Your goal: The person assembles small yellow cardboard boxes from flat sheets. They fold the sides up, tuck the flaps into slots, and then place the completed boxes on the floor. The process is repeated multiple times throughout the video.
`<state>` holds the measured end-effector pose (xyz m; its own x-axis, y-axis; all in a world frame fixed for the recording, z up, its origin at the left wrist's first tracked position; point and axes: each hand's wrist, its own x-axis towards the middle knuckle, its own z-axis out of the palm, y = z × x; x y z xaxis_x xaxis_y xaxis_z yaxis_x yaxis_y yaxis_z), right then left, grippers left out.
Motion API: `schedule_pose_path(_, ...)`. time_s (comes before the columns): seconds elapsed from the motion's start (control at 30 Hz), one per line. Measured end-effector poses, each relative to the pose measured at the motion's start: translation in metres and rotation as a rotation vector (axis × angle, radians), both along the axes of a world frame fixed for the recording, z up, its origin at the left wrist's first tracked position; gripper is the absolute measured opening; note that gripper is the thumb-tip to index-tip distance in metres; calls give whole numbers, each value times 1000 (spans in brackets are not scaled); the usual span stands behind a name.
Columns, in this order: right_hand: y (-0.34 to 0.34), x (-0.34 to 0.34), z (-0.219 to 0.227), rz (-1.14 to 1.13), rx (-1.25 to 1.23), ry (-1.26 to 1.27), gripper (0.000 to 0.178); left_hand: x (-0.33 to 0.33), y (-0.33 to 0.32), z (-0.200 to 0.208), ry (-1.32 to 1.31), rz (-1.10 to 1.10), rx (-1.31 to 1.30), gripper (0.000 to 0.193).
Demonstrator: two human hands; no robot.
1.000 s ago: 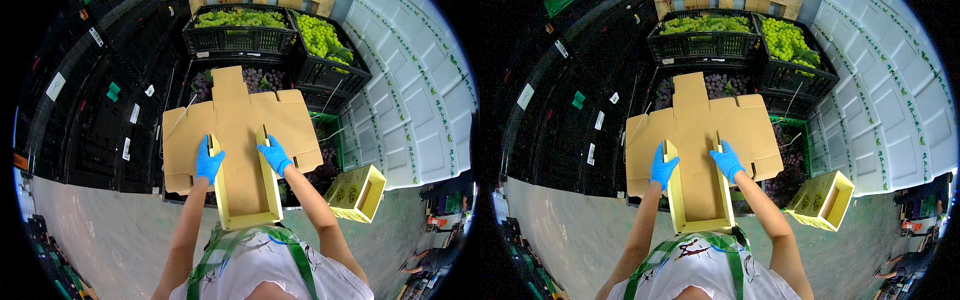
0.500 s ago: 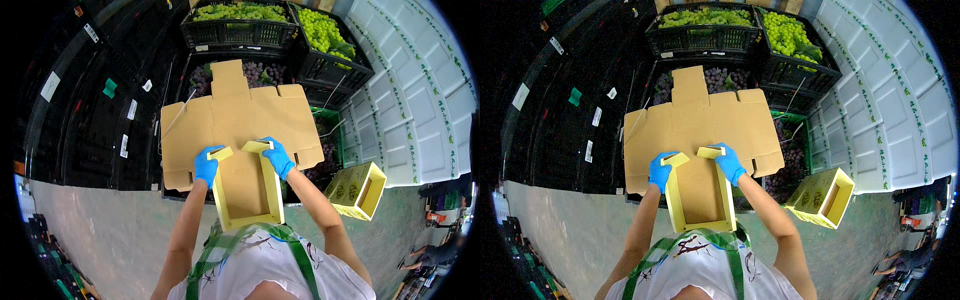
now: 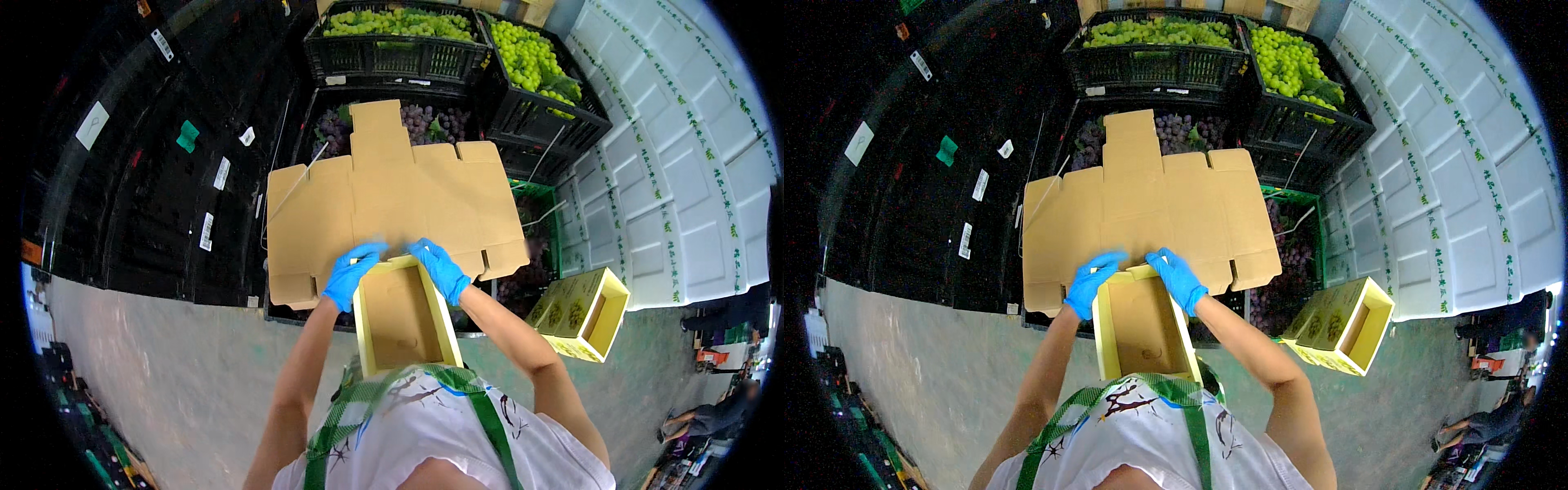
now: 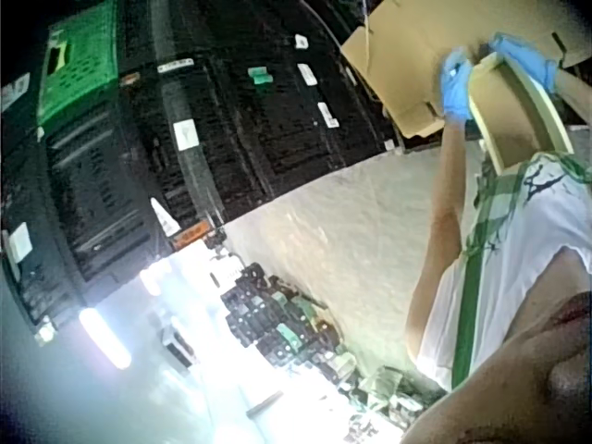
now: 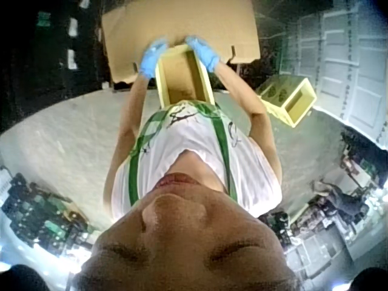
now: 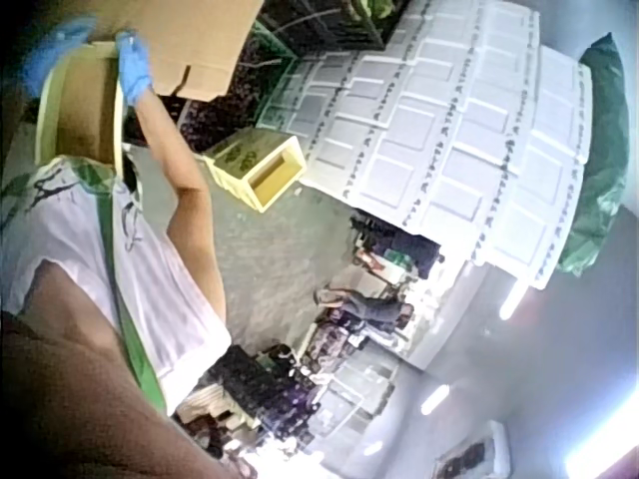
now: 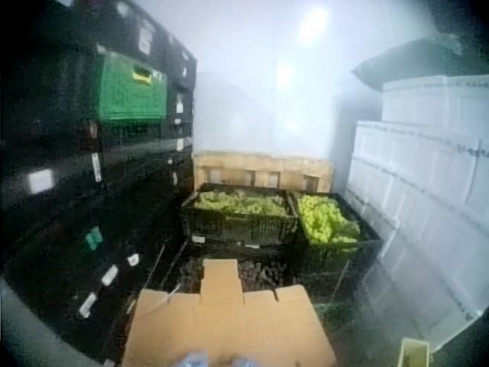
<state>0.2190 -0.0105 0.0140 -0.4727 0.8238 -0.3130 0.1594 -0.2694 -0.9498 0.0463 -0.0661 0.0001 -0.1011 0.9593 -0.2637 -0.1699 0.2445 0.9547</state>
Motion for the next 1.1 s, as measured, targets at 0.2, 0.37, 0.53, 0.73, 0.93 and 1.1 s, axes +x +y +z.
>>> schedule_pose_path(0.2, 16, 8, -8, 210, 100, -121, 37, -25, 30, 9, 198, -538, -100, 33)
schedule_pose_path(0.37, 38, 13, -16, 247, -362, 84, 47, -27, 30, 22, 301, -730, -239, 40)
schedule_pose_path(0.53, 47, 2, -37, -133, -196, -154, 56, -23, 30, 16, 359, -706, -156, 40)
schedule_pose_path(0.73, 45, -5, -25, 9, -161, -175, 54, -27, 27, 13, 322, -755, -9, 38)
schedule_pose_path(0.93, 35, 0, -27, -115, -412, 258, 62, -19, 24, 28, 283, -749, 24, 35)
schedule_pose_path(1.1, 30, 2, -57, -279, -374, 464, 74, -3, 14, 3, 71, -262, 115, 42)
